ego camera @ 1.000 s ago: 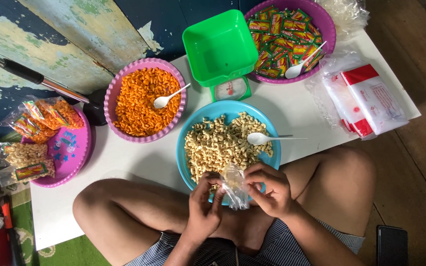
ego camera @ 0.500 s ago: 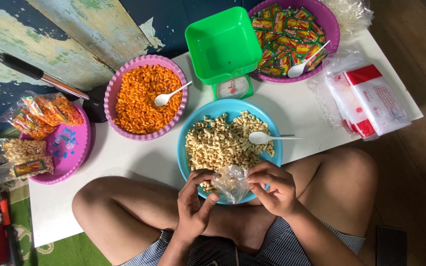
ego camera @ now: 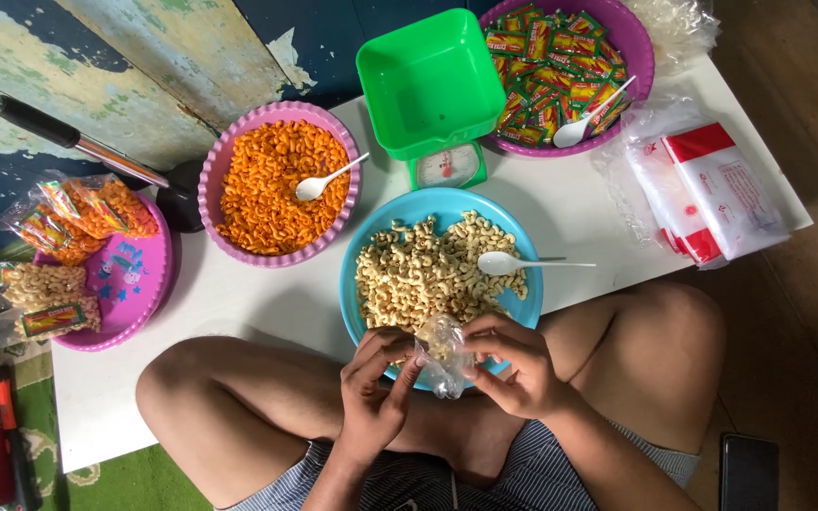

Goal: The person is manually packaging small puffed snacks into plastic bags using a spoon.

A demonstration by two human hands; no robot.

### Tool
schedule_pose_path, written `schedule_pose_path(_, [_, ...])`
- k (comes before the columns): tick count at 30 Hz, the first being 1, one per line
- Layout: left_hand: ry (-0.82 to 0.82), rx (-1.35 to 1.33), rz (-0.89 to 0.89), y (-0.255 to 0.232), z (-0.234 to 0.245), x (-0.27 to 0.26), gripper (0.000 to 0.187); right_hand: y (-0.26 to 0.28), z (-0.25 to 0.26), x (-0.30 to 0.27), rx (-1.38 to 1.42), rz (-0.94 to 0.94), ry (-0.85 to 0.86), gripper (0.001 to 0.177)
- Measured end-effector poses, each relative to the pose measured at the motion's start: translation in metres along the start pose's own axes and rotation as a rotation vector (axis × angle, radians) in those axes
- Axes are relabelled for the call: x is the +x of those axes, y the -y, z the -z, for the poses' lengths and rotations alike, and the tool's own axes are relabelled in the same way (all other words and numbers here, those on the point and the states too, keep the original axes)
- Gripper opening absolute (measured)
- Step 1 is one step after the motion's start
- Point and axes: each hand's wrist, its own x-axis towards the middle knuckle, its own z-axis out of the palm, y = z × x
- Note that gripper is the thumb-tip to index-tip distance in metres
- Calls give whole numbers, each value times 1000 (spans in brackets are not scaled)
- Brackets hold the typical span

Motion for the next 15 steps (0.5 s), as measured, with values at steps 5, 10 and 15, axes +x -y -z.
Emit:
schedule_pose_path(5, [-20,12,30,3,4,-1,10,-9,1,-4,14,49,-92,10])
schedule_pose_path(10, [-63,-12,44,8,7,-2,7,-10,5,0,-6,42,-125,10])
schedule_pose_path(15, [-40,-11,37,6,6,1,8,-7,1,0,-85,6,-103,17])
